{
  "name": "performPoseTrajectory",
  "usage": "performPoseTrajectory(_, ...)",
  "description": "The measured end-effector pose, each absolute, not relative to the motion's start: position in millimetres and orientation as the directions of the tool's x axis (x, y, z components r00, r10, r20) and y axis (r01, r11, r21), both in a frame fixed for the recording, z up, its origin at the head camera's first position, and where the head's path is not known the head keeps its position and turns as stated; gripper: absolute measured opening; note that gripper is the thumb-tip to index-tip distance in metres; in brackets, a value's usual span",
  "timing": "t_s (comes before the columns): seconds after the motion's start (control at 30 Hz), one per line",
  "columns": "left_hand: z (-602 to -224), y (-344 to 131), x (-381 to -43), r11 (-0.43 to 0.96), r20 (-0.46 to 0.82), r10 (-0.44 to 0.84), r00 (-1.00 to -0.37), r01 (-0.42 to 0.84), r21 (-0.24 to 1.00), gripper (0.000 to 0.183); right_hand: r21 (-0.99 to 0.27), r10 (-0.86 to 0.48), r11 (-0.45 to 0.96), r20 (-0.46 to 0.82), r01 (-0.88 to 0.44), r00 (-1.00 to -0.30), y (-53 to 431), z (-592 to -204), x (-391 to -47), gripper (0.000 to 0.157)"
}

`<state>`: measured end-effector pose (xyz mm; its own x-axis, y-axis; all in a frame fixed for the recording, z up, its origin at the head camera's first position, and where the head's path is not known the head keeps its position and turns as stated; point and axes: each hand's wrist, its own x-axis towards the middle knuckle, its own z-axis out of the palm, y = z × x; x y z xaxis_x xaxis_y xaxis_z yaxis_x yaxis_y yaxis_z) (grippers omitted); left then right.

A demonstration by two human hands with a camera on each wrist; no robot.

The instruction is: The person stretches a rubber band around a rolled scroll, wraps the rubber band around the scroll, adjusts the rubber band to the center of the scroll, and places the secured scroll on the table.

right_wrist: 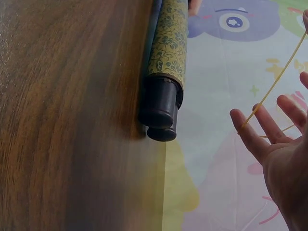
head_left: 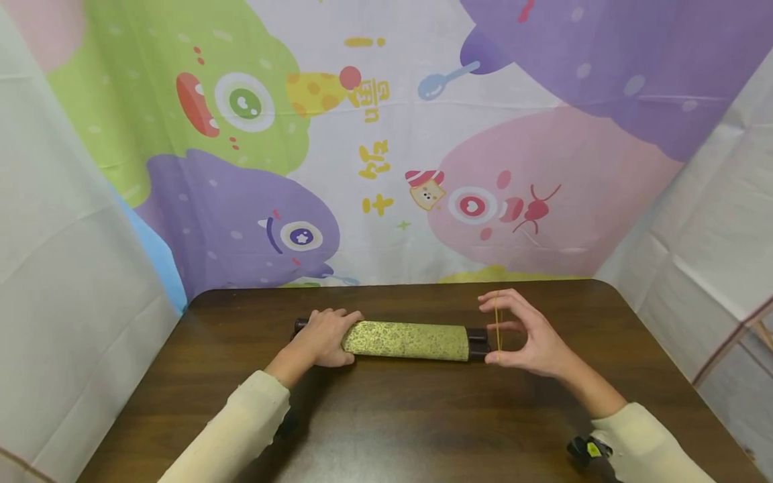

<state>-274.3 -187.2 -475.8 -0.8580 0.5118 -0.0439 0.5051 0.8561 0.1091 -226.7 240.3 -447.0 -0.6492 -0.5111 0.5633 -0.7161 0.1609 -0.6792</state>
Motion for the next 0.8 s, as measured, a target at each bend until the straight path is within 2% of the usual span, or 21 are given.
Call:
performPoseTrajectory(0.57, -472.1, -188.0, -267.6, 0.861, -0.012, 0.508, -0.861, 0.507, 0.029, 0.070, -0.645, -0.485, 0.188, 0.594, -0.740, -0.641, 242.5, -447.5, -231.1, 0.079)
performPoseTrajectory(0.8, -469.5, -190.4, -265.3, 0.863, 0.018, 0.504, -0.863, 0.505, 0.022, 0.070, -0.663, -0.477, 0.199, 0.578, -0.722, -0.662, 244.9, -443.9, -229.8, 0.079)
